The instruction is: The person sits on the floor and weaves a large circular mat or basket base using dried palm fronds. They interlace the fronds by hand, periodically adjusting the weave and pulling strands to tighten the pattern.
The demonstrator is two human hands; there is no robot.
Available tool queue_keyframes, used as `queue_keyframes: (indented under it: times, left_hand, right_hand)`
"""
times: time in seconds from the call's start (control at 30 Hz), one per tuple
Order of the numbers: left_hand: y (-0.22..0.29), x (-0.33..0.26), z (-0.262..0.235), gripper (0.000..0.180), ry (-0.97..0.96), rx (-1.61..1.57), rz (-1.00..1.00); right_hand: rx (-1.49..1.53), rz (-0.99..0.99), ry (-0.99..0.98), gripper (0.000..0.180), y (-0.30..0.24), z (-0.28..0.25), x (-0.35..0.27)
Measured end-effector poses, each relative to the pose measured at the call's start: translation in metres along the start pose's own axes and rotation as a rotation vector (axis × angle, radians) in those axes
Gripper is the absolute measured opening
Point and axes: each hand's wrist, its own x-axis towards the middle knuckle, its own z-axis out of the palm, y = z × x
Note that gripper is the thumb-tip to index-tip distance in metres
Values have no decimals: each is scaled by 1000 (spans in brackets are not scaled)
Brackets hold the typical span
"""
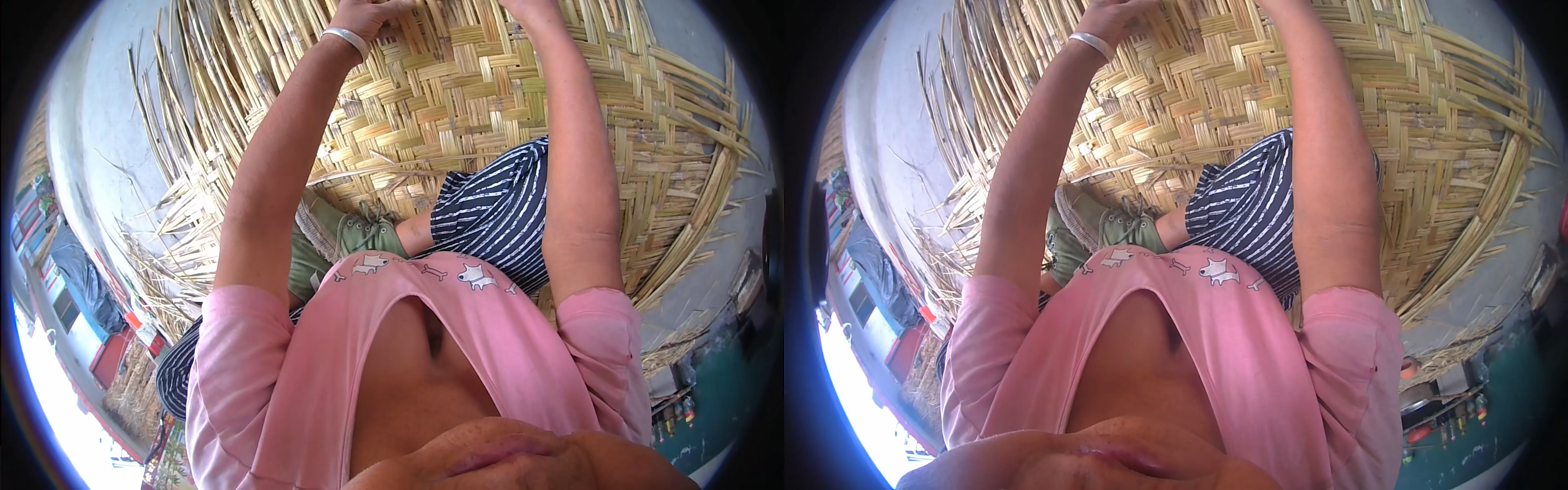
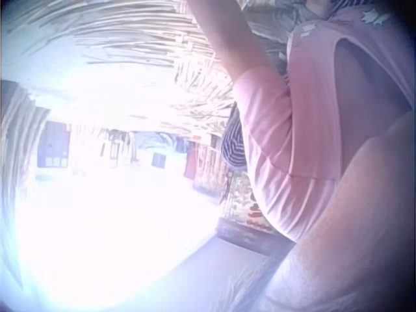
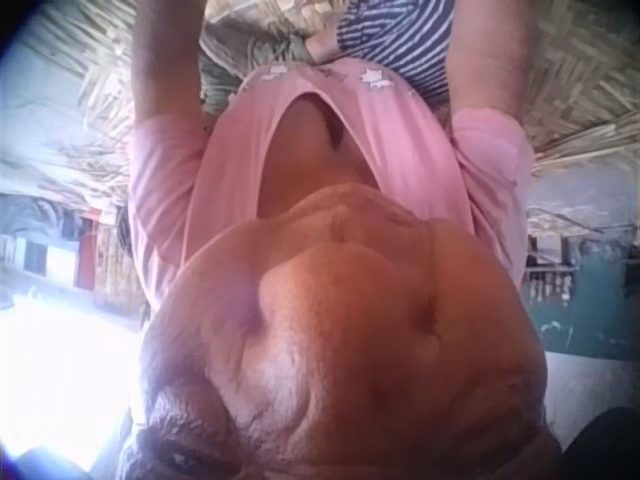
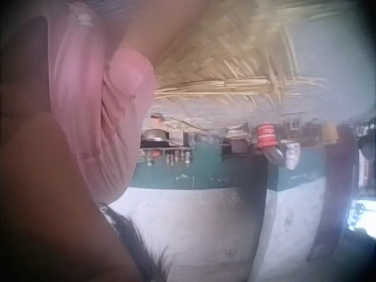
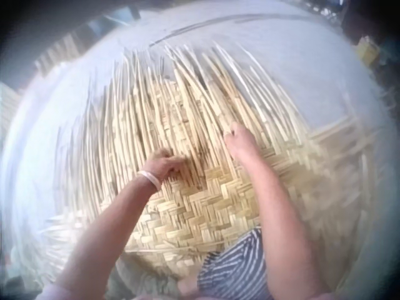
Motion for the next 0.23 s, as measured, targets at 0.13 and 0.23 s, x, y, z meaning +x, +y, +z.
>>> queue_keyframes:
  times: [0.13, 0.23]
  left_hand:
    - [-7, 0, 2, 23, -24, -86, -7]
    - [-10, 1, 3, 24, -28, -116, 15]
  right_hand:
    - [-36, -42, 14, 31, 6, 6, 6]
    - [-47, -69, 4, 34, 10, 8, 7]
